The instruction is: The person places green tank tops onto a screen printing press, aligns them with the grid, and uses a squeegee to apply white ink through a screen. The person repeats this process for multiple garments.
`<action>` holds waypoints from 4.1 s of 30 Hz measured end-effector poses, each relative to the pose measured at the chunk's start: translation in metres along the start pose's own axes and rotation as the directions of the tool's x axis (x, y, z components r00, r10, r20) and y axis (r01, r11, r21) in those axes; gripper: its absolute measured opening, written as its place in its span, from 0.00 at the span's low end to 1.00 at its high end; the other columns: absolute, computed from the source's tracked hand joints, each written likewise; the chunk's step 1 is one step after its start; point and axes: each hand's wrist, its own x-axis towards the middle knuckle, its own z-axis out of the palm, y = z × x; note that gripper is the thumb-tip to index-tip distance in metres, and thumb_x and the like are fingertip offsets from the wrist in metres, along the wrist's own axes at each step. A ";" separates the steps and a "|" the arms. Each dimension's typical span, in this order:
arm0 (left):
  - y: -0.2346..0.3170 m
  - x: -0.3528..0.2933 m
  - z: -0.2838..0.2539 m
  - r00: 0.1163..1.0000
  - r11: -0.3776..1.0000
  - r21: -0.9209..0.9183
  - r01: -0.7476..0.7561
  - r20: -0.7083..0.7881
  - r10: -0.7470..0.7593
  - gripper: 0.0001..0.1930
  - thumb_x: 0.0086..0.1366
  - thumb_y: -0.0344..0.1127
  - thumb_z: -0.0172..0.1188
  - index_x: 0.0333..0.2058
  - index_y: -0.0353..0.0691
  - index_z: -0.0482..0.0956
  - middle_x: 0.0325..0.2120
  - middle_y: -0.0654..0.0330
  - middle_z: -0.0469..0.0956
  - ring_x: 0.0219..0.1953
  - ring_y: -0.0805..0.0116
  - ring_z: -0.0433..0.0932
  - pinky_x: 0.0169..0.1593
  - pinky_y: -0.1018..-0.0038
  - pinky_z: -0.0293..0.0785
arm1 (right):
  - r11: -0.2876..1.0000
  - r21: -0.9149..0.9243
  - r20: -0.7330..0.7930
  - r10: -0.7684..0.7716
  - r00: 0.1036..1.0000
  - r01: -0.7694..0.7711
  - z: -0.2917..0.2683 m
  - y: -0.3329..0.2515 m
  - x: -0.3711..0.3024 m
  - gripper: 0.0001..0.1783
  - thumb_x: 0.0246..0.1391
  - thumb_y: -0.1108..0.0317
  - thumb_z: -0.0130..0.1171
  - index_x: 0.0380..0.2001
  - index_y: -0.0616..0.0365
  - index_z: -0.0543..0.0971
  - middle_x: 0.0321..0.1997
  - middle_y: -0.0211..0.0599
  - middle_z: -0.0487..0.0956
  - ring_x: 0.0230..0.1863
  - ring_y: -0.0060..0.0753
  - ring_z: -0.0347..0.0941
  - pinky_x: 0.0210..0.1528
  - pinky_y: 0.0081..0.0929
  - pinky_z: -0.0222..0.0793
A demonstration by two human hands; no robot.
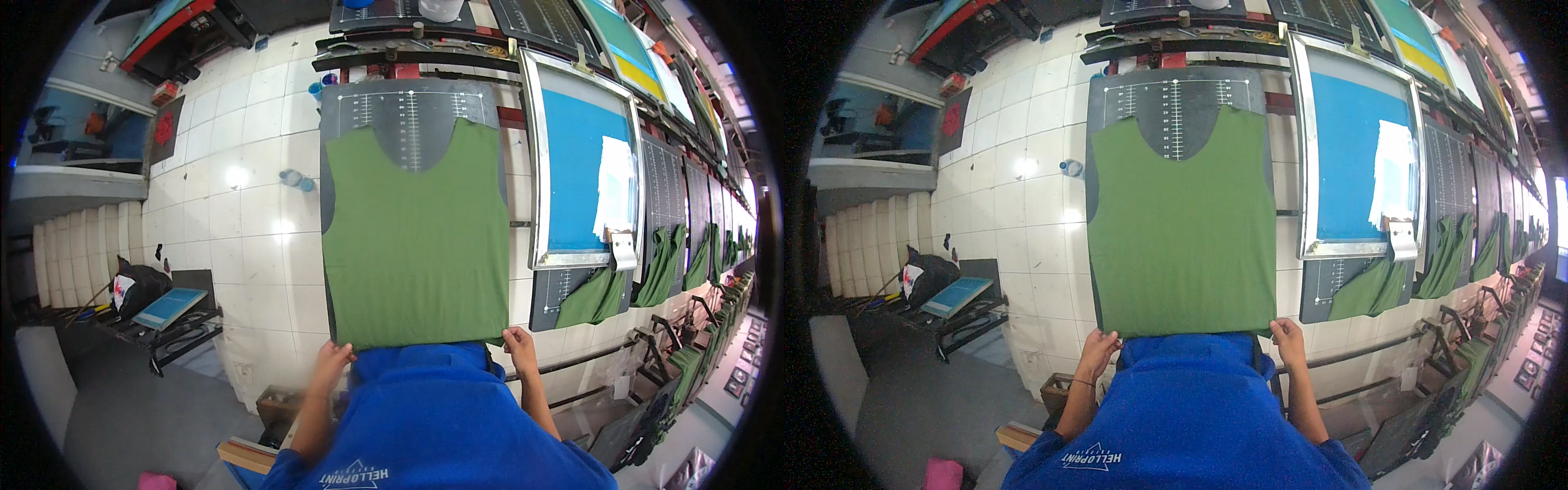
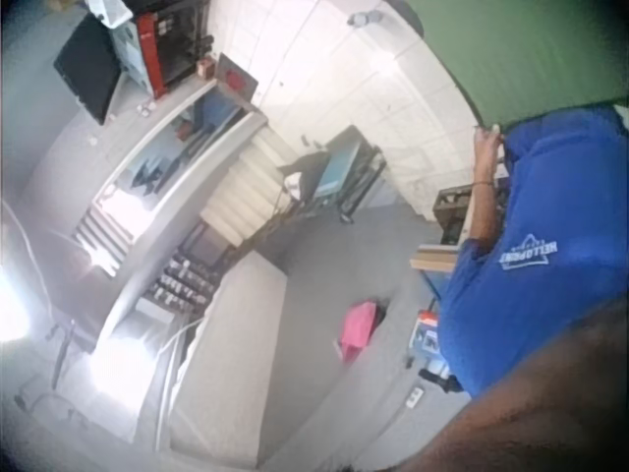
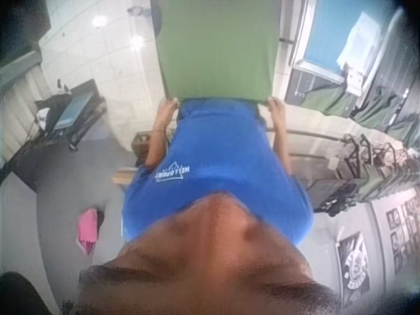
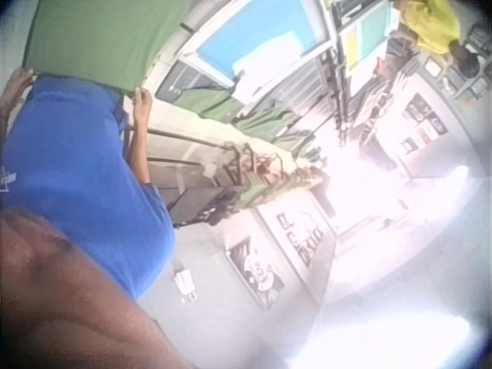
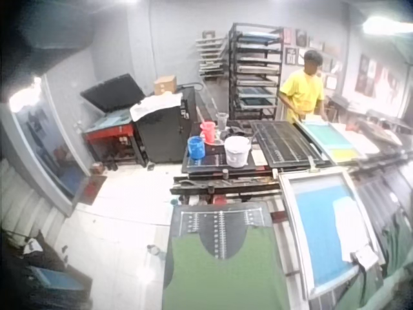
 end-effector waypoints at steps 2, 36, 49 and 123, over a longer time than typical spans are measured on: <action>-0.001 -0.002 -0.005 0.999 0.996 0.078 0.038 -0.024 -0.036 0.12 0.70 0.37 0.59 0.47 0.37 0.74 0.38 0.60 0.79 0.36 0.73 0.76 0.43 0.71 0.78 | 0.999 -0.005 -0.012 -0.036 0.999 0.036 -0.003 0.005 0.001 0.13 0.61 0.58 0.63 0.35 0.57 0.78 0.26 0.23 0.74 0.29 0.16 0.68 0.31 0.20 0.66; 0.046 0.006 0.054 0.805 0.675 0.704 -0.220 -0.260 0.533 0.11 0.69 0.36 0.58 0.37 0.31 0.73 0.27 0.55 0.74 0.29 0.64 0.70 0.35 0.66 0.68 | 0.971 -0.225 -0.071 -0.095 0.993 0.077 0.001 -0.027 0.015 0.09 0.59 0.66 0.63 0.33 0.62 0.78 0.28 0.29 0.77 0.30 0.18 0.69 0.32 0.22 0.64; 0.044 0.013 0.047 0.746 0.626 0.759 -0.179 -0.310 0.590 0.11 0.68 0.34 0.58 0.34 0.31 0.72 0.24 0.51 0.74 0.27 0.55 0.72 0.34 0.62 0.68 | 0.990 -0.083 -0.094 -0.118 0.989 0.111 0.011 -0.037 -0.001 0.09 0.59 0.66 0.63 0.32 0.61 0.78 0.28 0.27 0.77 0.29 0.18 0.68 0.35 0.22 0.64; 0.029 0.007 -0.015 0.999 0.922 0.385 -0.042 0.011 0.041 0.13 0.65 0.32 0.63 0.43 0.30 0.77 0.32 0.61 0.78 0.34 0.74 0.74 0.41 0.73 0.72 | 0.987 -0.157 0.103 -0.028 0.994 0.044 -0.019 0.024 0.009 0.15 0.64 0.60 0.60 0.43 0.62 0.80 0.36 0.28 0.80 0.38 0.21 0.73 0.45 0.23 0.69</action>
